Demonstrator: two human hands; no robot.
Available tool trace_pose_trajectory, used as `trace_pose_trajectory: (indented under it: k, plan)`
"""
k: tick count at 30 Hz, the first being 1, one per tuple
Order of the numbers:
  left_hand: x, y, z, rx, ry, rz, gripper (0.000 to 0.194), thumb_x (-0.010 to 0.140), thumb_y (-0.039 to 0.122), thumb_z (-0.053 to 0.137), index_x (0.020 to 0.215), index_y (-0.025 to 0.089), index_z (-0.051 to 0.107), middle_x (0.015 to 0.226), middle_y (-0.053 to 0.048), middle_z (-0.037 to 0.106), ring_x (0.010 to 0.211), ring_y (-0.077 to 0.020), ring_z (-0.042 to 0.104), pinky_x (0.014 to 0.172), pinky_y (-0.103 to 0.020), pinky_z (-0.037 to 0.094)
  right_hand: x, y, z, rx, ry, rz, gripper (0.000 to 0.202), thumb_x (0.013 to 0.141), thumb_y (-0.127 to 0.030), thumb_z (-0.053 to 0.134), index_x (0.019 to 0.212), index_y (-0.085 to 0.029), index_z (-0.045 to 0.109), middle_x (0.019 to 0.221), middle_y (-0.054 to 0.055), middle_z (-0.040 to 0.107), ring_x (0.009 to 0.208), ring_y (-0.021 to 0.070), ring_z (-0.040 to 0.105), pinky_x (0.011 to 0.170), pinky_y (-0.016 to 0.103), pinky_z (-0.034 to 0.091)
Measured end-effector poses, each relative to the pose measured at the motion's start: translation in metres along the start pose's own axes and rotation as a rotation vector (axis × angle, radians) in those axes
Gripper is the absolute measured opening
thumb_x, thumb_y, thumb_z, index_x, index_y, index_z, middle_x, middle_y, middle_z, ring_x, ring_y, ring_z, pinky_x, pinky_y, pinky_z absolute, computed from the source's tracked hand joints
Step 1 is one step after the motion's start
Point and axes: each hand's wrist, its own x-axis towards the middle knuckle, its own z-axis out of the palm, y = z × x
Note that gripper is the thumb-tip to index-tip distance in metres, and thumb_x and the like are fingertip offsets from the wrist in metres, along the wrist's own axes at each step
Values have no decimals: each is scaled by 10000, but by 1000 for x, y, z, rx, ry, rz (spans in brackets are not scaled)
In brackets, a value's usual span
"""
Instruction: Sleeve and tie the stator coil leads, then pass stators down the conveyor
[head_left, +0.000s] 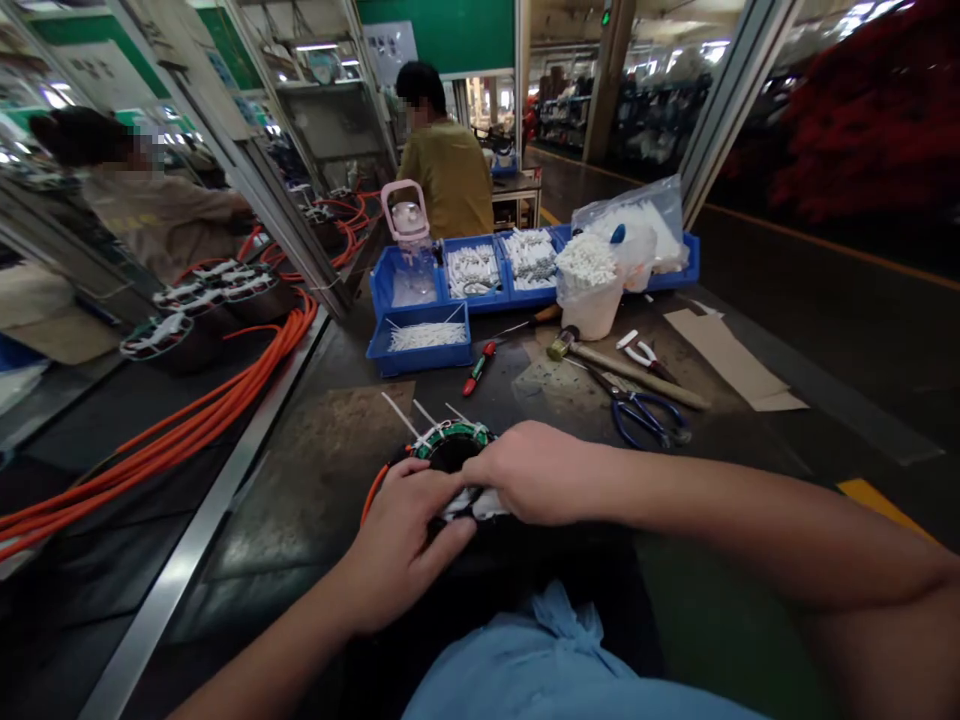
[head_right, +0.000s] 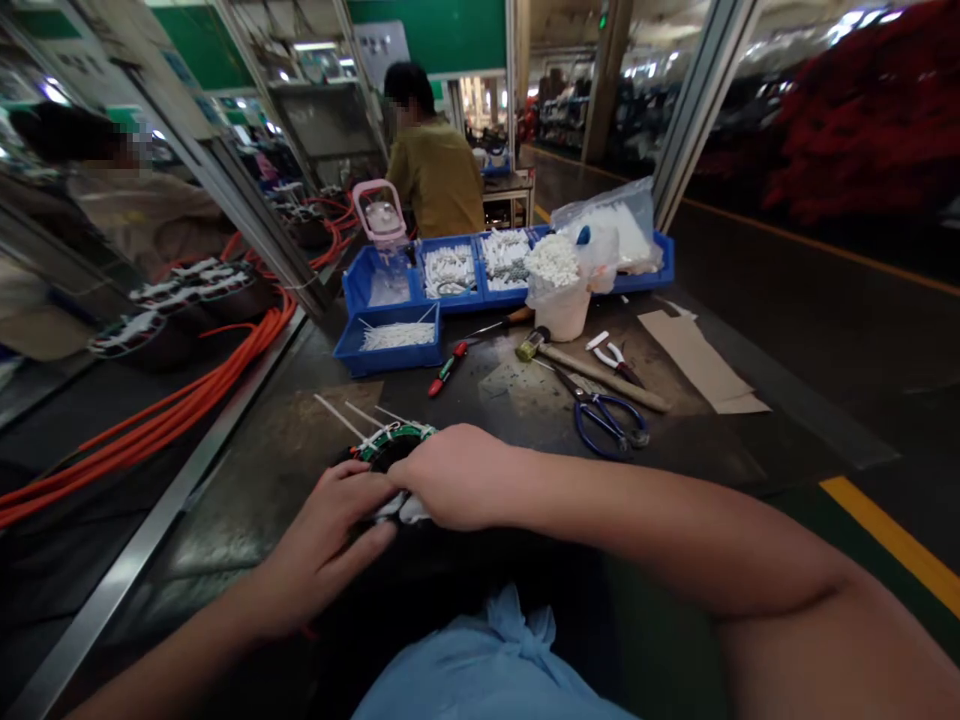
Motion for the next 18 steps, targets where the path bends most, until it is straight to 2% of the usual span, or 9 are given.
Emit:
trace_pose_trajectory:
  k: [4,7,10,13,15,16,17,18]
  plan:
    - [2,-4,3,-2,32,-28,157,841,303,460,872,213,585,798,5,636,757,-151,552,891,-380,329,20,13,-14,114,-134,20,180,734,-148,544,888,-206,617,776,2,635,658,143,550,470,223,255]
    - [7,-3,5,-17,45,-70,160,841,300,459,799,217,590,716,18,618,693,-144,542,835,-368,345,40,24,-18,165,-227,-18,167,700,-147,580,851,-203,621,745,-25,621,603,118,511,458,210,265]
    - [8,0,7,-15,73,-76,167,839,297,460,770,217,590,687,21,608,670,-146,535,807,-369,347,50,24,-20,161,-330,-47,145,668,-129,602,799,-190,618,677,-38,597,551,103,485,447,207,256]
    - [3,0,9,9,130,-51,127,825,260,469,810,219,589,724,12,620,701,-156,546,819,-377,345,42,18,-23,136,-255,-38,178,676,-135,606,842,-191,632,714,-22,614,606,122,522,472,209,271]
    - [-1,-2,11,35,168,-10,135,812,235,483,901,232,584,758,11,629,720,-158,556,838,-379,343,31,25,-22,268,-222,-102,220,720,-138,599,931,-192,632,775,-15,633,671,123,560,520,196,329]
    - [-3,-3,13,51,184,18,182,809,228,487,970,241,571,772,12,632,722,-155,559,845,-377,343,27,34,-21,369,-217,-130,232,759,-141,582,982,-187,622,797,-14,639,692,115,576,551,186,364]
    - [-4,-5,14,67,204,48,245,807,225,487,1044,247,546,782,12,634,716,-151,561,848,-373,344,24,48,-20,433,-184,-98,228,803,-152,555,1023,-184,608,805,-16,643,697,104,587,581,177,395]
    - [-5,-6,15,83,231,79,304,806,225,485,1108,248,515,778,14,631,701,-146,560,843,-366,348,24,66,-18,444,-116,-4,225,847,-167,518,1058,-180,592,820,-13,646,704,98,596,609,175,421]
